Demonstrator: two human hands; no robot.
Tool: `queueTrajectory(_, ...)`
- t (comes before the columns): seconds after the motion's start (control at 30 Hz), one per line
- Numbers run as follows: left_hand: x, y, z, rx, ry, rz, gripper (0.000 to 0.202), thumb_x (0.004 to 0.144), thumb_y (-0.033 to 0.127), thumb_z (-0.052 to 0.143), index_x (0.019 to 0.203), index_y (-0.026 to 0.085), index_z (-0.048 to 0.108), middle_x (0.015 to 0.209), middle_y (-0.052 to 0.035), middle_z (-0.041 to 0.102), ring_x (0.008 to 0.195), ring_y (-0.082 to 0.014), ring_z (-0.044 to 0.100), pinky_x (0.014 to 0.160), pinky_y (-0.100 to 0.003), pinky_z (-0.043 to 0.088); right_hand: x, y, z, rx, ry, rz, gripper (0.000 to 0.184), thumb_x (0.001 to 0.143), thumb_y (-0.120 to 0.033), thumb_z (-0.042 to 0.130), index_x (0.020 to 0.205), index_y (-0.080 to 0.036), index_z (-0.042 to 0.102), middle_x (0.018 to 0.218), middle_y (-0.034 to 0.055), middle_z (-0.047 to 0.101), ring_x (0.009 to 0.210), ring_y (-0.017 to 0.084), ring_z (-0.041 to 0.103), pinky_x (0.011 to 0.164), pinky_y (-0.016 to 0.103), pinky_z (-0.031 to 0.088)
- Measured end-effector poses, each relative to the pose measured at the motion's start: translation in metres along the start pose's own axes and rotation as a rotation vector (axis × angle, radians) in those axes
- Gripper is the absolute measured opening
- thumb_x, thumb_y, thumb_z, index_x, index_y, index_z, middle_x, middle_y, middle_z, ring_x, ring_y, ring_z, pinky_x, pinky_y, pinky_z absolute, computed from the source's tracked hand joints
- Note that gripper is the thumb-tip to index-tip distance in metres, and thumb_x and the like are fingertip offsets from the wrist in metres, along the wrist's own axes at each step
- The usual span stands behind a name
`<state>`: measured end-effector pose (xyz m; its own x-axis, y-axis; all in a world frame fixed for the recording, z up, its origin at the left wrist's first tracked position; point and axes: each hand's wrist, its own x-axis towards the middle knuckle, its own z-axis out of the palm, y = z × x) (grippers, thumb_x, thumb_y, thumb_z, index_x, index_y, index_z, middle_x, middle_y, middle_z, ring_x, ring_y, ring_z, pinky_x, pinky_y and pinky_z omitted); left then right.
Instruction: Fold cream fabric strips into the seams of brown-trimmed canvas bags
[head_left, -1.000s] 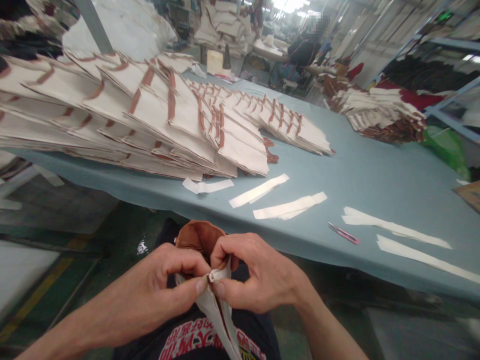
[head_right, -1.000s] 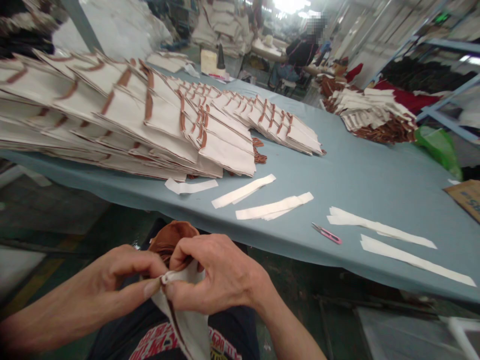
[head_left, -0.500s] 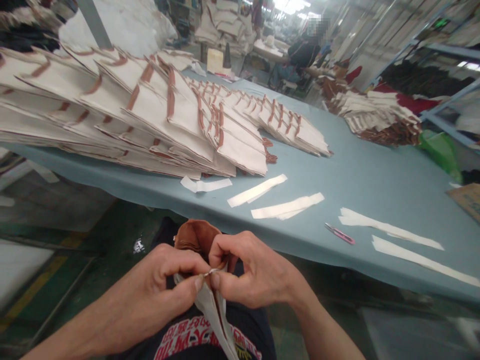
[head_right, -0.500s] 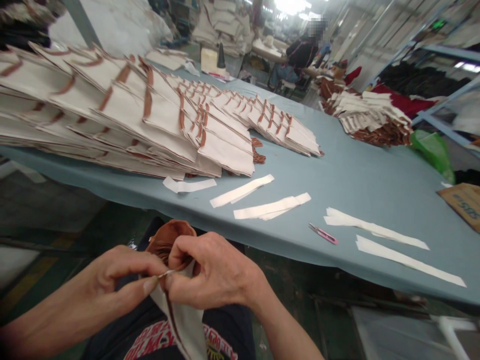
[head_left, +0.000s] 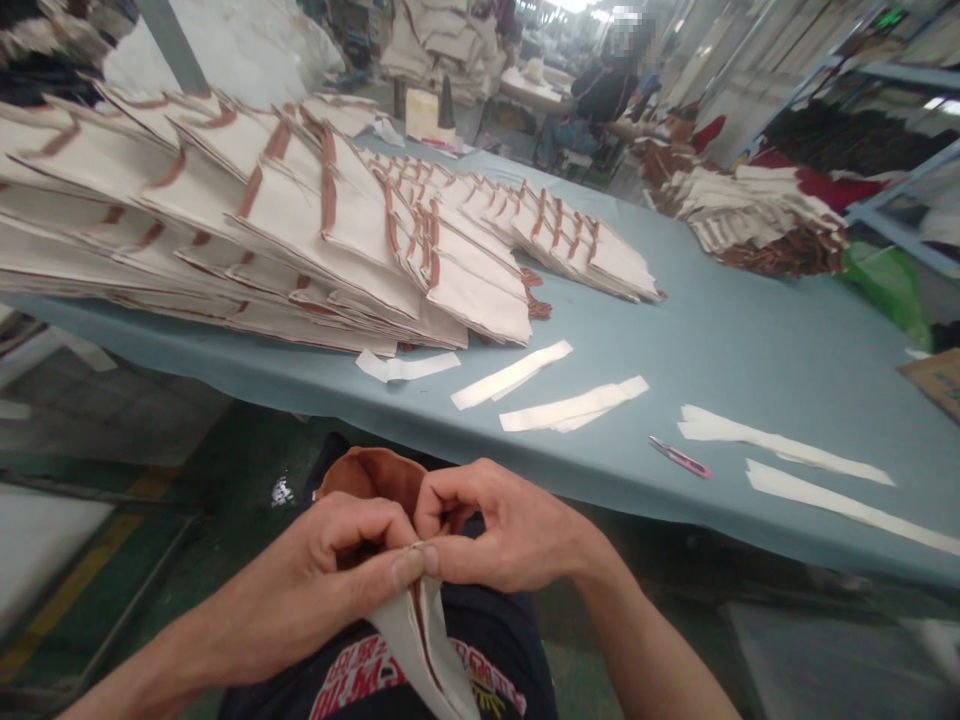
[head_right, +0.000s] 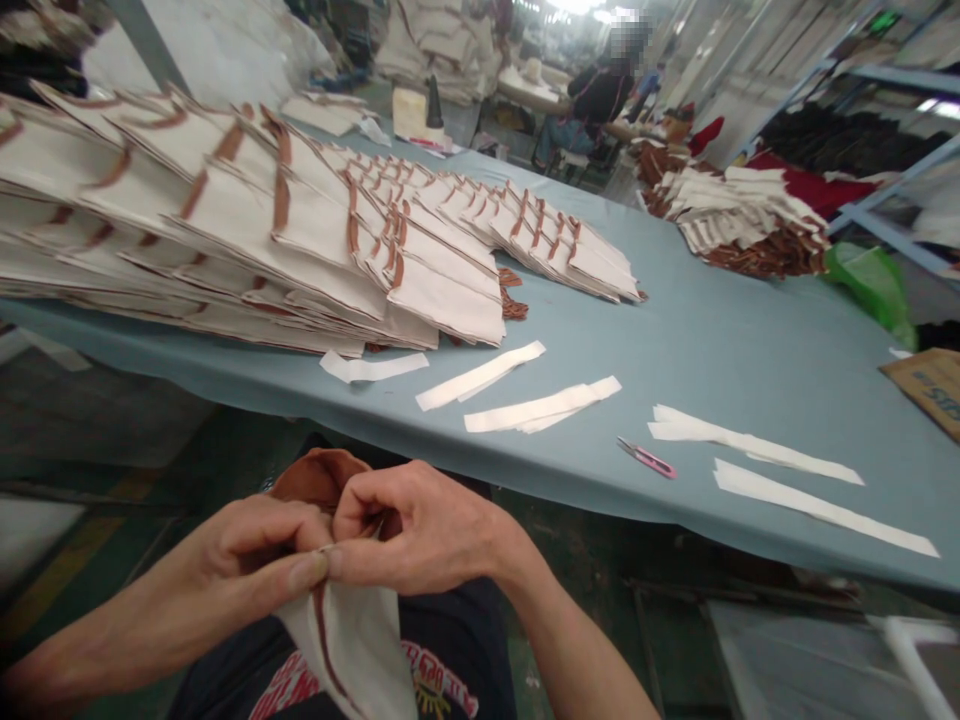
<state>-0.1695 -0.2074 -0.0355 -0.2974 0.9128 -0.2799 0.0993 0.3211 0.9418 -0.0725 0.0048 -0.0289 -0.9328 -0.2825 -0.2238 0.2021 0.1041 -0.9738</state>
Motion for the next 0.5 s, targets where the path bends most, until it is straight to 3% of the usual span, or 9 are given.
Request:
queueTrajectory(0.17,-0.006,-0.011,-0.008,-0.126,-0.168,0.014,0.046,0.108,0.054,0.054,0.085,0.017,0.067,0.078,0.0015,0.052,0.072,-0.0147,0.043,0.064,-0.023,0.037,-0.003,-0.006,0.002,-0.084,0.024,-0.029,0.012,0.087,-0.026,0.073,0.082,-0.02,0.063,0.073,-0.0043,0.062,0.066,0.012,0.056,0.063,0.024,0.046)
queueTrajectory(0.33,-0.012,-0.016,-0.011,-0.011,-0.109,-0.021,0.042,0.105,0.051,0.058,0.083,0.018,0.071,0.074,0.0013,0.058,0.069,-0.0144,0.049,0.064,-0.023,0.039,-0.003,-0.012,0.008,-0.135,0.053,-0.073,0.008,0.087,-0.022,0.068,0.082,-0.021,0.062,0.073,-0.0038,0.063,0.067,0.013,0.059,0.065,0.024,0.047)
queueTrajectory(0.5,-0.011,-0.003,-0.015,0.039,-0.115,-0.039,0.029,0.097,0.039,0.061,0.078,0.018,0.068,0.07,0.0032,0.057,0.066,-0.0129,0.049,0.06,-0.02,0.038,0.002,-0.016,0.013,-0.216,0.084,-0.076,0.01,0.083,-0.013,0.066,0.078,-0.021,0.061,0.072,-0.0055,0.062,0.064,0.011,0.056,0.063,0.021,0.044)
